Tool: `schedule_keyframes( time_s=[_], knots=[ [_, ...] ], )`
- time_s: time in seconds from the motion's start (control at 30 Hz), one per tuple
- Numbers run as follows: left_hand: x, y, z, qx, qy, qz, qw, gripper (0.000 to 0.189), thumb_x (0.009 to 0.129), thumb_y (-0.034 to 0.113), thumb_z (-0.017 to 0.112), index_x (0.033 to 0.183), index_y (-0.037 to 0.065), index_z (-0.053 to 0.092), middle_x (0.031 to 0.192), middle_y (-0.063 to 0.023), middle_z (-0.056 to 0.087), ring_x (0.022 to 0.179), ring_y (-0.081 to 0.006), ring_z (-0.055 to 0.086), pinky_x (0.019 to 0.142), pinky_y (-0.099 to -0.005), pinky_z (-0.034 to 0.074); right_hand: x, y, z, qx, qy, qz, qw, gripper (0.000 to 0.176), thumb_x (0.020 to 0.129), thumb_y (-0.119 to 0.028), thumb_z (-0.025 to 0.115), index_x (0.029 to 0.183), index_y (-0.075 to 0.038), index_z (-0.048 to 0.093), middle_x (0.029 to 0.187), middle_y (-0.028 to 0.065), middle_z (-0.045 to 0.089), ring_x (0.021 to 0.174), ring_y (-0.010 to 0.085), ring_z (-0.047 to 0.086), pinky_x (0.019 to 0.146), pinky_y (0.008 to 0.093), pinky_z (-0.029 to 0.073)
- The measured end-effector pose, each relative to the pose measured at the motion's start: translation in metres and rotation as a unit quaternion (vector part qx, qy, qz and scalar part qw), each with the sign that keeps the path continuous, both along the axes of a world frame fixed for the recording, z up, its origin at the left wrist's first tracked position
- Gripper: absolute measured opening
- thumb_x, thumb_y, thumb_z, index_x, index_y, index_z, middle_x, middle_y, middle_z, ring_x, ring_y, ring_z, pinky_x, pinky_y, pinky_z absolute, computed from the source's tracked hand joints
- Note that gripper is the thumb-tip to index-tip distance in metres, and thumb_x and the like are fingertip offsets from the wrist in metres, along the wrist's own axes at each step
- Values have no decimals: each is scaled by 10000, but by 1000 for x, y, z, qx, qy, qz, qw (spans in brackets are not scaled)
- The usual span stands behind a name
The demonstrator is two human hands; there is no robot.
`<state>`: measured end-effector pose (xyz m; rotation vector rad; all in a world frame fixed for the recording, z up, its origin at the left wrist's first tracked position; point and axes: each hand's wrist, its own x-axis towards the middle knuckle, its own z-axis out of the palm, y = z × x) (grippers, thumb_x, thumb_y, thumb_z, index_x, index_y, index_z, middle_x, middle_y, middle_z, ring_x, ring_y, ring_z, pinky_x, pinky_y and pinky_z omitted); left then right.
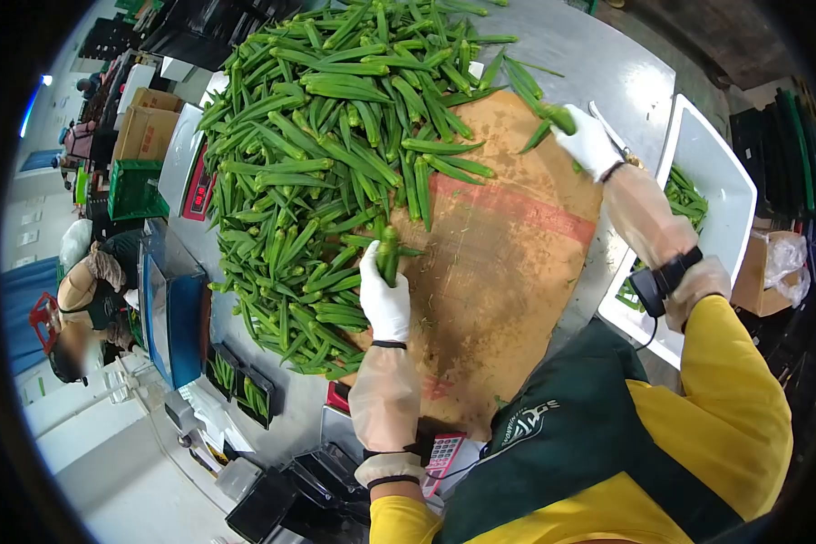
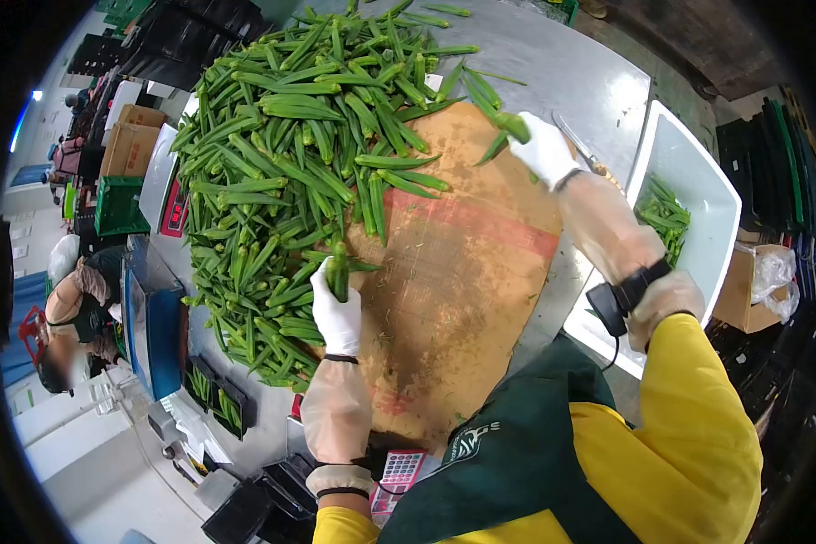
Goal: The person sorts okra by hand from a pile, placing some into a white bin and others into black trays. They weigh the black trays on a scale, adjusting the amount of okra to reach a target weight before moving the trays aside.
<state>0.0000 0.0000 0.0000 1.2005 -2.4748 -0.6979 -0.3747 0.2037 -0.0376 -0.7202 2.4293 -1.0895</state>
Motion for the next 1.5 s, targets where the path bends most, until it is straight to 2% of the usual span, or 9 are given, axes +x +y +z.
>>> schedule_keyframes(
  time_s=[0.23, 0.43, 0.57, 0.67, 0.77, 0.83, 1.0, 1.2, 1.5],
  knots=[
    [-21, 14, 48, 376, 314, 29, 871, 685, 814, -97, 660, 1439, 42, 417, 1136, -38, 603, 906, -102, 602, 819, -260, 508, 5, -20, -7, 144, 192, 150, 959, 410, 777, -167, 721, 1161, -104, 592, 1070, 147, 672, 993, 362, 643, 838, 432, 520],
    [1, -27, 4, 42, 98, 70, 992, 270, 823, 18, 680, 1089, 39, 640, 829, -54, 667, 678, -179, 617, 663, -296, 507, 32, 28, 54, 123, -101, 194, 968, 553, 771, -257, 756, 1250, -37, 588, 849, 147, 701, 771, 271, 680, 715, 369, 530],
    [10, -34, -43, -113, -48, -53, 991, 385, 755, 72, 728, 1121, 82, 609, 1058, -115, 625, 1016, -335, 595, 853, -431, 496, 34, 121, 74, 210, -310, 172, 911, 350, 830, -84, 717, 1162, -11, 634, 602, 13, 604, 508, 100, 557, 486, 269, 460],
    [3, -28, -27, -106, -169, -80, 977, 439, 719, 61, 744, 1128, 86, 585, 1192, -83, 607, 1062, -316, 554, 878, -420, 484, 25, 196, 104, 308, -285, 185, 889, 359, 735, -88, 772, 1068, 16, 686, 627, 59, 664, 538, 133, 633, 533, 300, 514],
    [5, -34, -30, -155, -198, -152, 956, 474, 692, 69, 753, 1128, 92, 566, 1141, -86, 605, 1060, -318, 548, 870, -418, 482, 3, 254, 79, 306, 76, 311, 897, 391, 739, -69, 740, 1114, 15, 669, 770, 111, 698, 611, 137, 647, 583, 317, 525],
    [4, -36, -27, -149, -261, -163, 940, 449, 718, 97, 750, 1124, 92, 561, 1080, -106, 597, 1053, -312, 548, 856, -421, 482, 21, 176, 129, 218, -223, 124, 942, 310, 780, -106, 734, 1051, 26, 663, 833, 99, 688, 653, 113, 618, 600, 308, 510],
    [9, -8, -14, 6, -118, -39, 992, 409, 757, 80, 754, 1125, 29, 582, 1017, -128, 660, 969, -306, 636, 828, -391, 518, 67, -6, 93, -113, -79, 224, 965, 410, 835, -211, 708, 1184, -7, 637, 898, 84, 714, 776, 165, 663, 717, 325, 542],
    [51, 61, -5, 344, 147, 87, 923, 320, 798, -27, 745, 1100, -6, 640, 992, -17, 694, 866, -95, 617, 796, -263, 507, 142, -197, 28, -8, -44, 140, 989, 433, 785, -290, 736, 1123, -48, 615, 1066, 194, 667, 994, 378, 642, 844, 454, 520],
    [-12, 120, 14, 438, 186, 27, 879, 318, 789, 122, 783, 1049, 1, 647, 956, -44, 691, 829, -117, 625, 747, -281, 519, 85, -53, 85, -33, -328, 241, 913, 160, 800, -139, 738, 904, -48, 657, 623, 15, 608, 505, 84, 534, 462, 250, 432]
  ],
)
